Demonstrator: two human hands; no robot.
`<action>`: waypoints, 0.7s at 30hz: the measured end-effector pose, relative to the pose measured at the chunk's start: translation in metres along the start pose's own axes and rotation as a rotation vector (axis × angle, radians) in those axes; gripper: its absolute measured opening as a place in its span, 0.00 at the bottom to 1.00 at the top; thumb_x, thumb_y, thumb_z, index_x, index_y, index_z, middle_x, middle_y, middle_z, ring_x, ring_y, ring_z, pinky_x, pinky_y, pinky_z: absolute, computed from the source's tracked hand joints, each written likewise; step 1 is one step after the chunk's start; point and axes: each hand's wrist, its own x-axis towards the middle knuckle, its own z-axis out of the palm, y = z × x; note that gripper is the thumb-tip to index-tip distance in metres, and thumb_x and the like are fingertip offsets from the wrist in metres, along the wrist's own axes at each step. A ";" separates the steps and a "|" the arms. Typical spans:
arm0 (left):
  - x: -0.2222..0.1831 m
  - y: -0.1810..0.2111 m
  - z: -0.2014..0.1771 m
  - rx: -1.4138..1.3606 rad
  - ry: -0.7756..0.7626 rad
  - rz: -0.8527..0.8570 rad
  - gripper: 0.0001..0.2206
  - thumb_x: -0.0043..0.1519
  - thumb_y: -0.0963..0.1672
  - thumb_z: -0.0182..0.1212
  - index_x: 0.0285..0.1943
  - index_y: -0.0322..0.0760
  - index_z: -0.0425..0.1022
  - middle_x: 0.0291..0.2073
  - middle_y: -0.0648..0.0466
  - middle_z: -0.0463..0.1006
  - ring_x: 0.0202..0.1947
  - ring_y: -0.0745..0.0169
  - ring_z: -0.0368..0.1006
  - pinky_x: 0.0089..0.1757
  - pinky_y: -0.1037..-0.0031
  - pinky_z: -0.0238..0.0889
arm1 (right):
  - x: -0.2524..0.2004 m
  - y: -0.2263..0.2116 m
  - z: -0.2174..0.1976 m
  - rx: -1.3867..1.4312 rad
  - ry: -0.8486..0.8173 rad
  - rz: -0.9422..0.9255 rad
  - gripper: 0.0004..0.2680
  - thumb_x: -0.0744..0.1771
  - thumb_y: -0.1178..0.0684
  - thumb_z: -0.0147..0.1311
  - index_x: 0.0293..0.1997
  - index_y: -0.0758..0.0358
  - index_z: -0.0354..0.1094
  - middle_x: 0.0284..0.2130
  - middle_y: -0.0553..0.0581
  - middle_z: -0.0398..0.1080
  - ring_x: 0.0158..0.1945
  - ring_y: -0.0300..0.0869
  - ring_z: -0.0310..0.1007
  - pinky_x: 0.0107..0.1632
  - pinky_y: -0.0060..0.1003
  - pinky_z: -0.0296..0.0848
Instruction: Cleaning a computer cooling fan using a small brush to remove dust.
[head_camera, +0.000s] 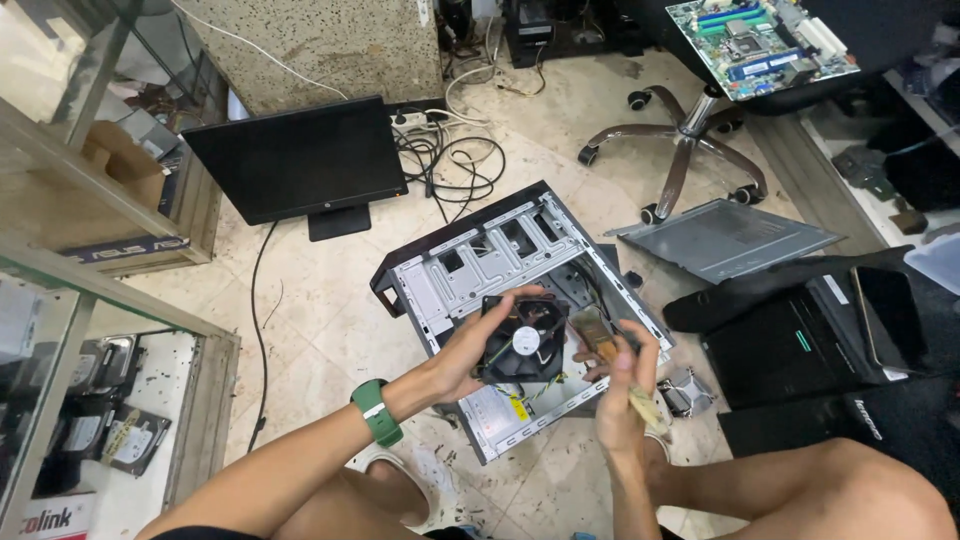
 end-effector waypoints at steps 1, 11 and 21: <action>0.001 0.000 -0.002 0.000 -0.002 0.000 0.24 0.67 0.53 0.43 0.69 0.42 0.62 0.62 0.45 0.71 0.51 0.57 0.74 0.48 0.69 0.74 | -0.002 0.004 -0.004 -0.001 0.002 -0.001 0.18 0.71 0.42 0.34 0.63 0.63 0.50 0.42 0.64 0.72 0.37 0.44 0.74 0.36 0.32 0.69; 0.004 -0.006 0.000 0.478 0.080 0.081 0.25 0.64 0.55 0.44 0.66 0.45 0.65 0.59 0.46 0.72 0.57 0.54 0.70 0.54 0.62 0.67 | -0.012 -0.013 0.010 -0.127 -0.039 -0.139 0.11 0.63 0.65 0.57 0.50 0.69 0.70 0.34 0.58 0.75 0.32 0.39 0.73 0.37 0.28 0.74; 0.003 -0.012 -0.002 0.541 0.113 0.191 0.17 0.64 0.46 0.54 0.61 0.38 0.71 0.52 0.54 0.76 0.46 0.67 0.70 0.49 0.77 0.64 | -0.010 -0.031 0.010 -0.300 0.048 -0.192 0.11 0.62 0.63 0.62 0.48 0.69 0.73 0.32 0.57 0.79 0.29 0.35 0.73 0.33 0.25 0.71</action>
